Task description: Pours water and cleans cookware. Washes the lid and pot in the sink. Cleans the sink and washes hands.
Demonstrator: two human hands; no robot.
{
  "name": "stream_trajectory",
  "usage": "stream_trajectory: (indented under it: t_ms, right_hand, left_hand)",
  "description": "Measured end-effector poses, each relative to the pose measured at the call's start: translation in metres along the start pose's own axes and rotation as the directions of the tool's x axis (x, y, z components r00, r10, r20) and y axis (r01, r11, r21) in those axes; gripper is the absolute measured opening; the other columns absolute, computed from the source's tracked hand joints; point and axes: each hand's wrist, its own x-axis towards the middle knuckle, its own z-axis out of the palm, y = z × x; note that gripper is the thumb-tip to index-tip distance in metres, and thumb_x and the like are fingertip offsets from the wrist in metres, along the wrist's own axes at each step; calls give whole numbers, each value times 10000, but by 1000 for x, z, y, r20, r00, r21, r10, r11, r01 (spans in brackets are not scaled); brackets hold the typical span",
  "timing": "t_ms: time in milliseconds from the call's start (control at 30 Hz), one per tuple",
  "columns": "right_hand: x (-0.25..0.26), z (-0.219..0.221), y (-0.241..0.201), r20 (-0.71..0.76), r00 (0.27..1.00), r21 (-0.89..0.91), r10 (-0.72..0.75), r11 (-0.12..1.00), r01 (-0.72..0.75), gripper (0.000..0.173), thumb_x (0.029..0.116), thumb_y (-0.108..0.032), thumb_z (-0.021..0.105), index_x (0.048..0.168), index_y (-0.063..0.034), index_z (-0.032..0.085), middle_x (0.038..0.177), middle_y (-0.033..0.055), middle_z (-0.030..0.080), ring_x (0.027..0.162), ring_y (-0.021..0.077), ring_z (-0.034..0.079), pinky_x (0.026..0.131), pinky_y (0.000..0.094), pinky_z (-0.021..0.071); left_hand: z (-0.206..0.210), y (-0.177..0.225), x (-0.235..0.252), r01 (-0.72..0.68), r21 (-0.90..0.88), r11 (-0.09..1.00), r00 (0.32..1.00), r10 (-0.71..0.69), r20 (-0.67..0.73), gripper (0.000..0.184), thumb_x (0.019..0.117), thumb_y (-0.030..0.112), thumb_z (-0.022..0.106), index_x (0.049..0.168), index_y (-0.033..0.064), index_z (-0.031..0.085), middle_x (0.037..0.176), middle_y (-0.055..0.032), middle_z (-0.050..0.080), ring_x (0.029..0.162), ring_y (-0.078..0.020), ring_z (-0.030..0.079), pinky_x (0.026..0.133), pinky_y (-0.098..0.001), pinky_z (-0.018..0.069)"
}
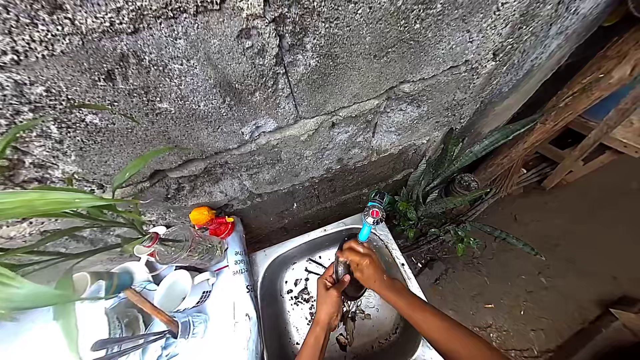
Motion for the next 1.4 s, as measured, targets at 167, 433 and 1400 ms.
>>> stream_trajectory:
  t_ms: [167,433,1400]
  right_hand:
    - [7,-3,4,79,996,7,-46,999,46,165,949,-23,571,920,9,731,1016,183,712,1045,326,668,976,457,522]
    - [18,-13,13,233,966,13,-109,994,109,143,925,0,572,907,28,711,1000,191,710,1042,342,672,955,468,533]
    - [40,-8,20,263,965,223,9,972,-69,181,942,-133,671,971,25,753,1031,148,713,1048,234,655,985,369,506]
  left_hand:
    - [-2,3,7,-1,26,1000,1000,1,25,367,884,-157,557,1243,-93,598,1070,-148,724,947,-175,711,886,-348,595]
    - [-3,3,6,13,39,999,999,-14,30,374,878,-172,562,1242,-101,608,1069,-152,728,954,-171,710,894,-341,592]
    - [3,15,13,-113,181,977,970,148,-193,349,1104,108,336,1221,-75,609,1104,-113,692,1012,-95,661,945,-288,543]
